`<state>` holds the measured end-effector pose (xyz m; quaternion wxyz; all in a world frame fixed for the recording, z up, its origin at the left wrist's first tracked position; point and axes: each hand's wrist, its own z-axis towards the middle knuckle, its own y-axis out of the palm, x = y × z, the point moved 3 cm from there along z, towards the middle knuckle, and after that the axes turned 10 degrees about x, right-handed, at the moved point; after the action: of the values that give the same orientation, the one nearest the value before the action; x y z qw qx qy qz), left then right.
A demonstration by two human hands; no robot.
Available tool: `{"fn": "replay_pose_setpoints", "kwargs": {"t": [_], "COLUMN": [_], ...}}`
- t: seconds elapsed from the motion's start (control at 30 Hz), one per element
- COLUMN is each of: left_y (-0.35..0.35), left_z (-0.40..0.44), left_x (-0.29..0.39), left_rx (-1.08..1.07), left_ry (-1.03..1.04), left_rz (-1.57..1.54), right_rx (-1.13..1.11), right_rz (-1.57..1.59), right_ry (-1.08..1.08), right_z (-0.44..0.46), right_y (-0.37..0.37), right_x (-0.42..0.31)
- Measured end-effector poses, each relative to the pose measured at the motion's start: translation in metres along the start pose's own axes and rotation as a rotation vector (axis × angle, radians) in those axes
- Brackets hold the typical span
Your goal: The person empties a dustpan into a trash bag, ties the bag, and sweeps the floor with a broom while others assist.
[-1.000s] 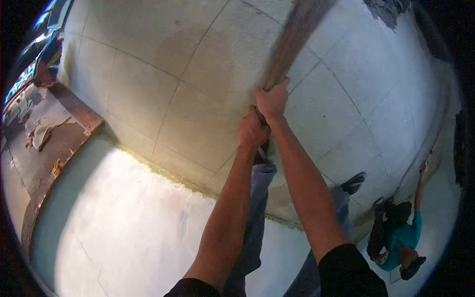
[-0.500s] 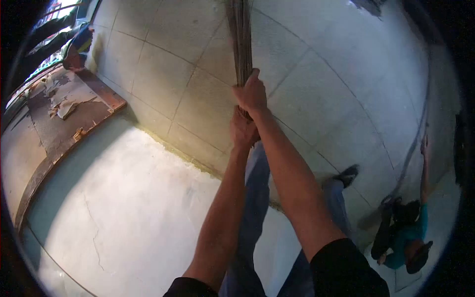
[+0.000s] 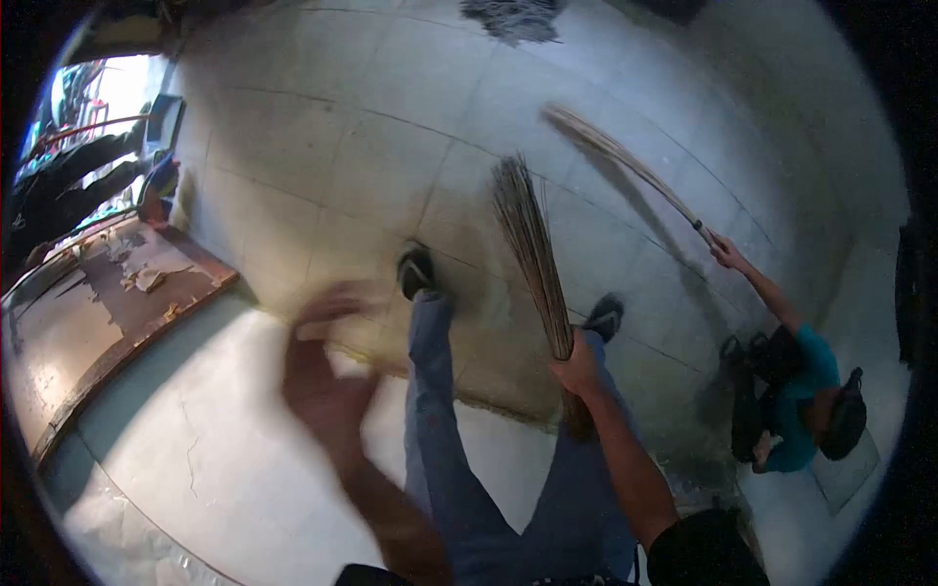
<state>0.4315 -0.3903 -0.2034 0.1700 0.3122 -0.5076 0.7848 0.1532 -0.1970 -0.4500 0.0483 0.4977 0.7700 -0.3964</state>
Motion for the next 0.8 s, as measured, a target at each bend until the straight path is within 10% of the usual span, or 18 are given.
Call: {"fn": "replay_pose_setpoints", "kwargs": {"t": [0.17,0.27,0.43,0.5,0.67,0.73,0.8], "left_y": [-0.122,-0.093,0.015,0.065,0.182,0.218,0.245], "left_z": [0.093,0.07,0.016,-0.018,-0.067,-0.057,-0.032], "left_x": [0.103,0.106,0.063,0.036,0.025,0.021,0.031], "left_rx": [0.75,0.732,0.404,0.342,0.184,0.191,0.201], "left_ry": [0.575,0.528,0.324,0.203,0.101,0.103,0.136], "left_rz": [0.173,0.162,0.161,0.138,0.11,0.101,0.048], "right_rx": [0.001,0.208,0.143,0.339,0.374,0.332,0.278], "right_rz": [0.124,0.161,0.424,0.174,0.68,0.072,0.278], "right_ry": [0.092,-0.054,0.386,0.082,0.169,-0.028,0.205], "right_z": [-0.038,0.003,-0.016,-0.016,0.015,0.007,0.013], "right_y": [-0.039,-0.041,-0.03,-0.038,-0.015,0.007,-0.025], "right_x": [0.028,0.061,0.079,0.081,0.12,0.165,0.138]}}
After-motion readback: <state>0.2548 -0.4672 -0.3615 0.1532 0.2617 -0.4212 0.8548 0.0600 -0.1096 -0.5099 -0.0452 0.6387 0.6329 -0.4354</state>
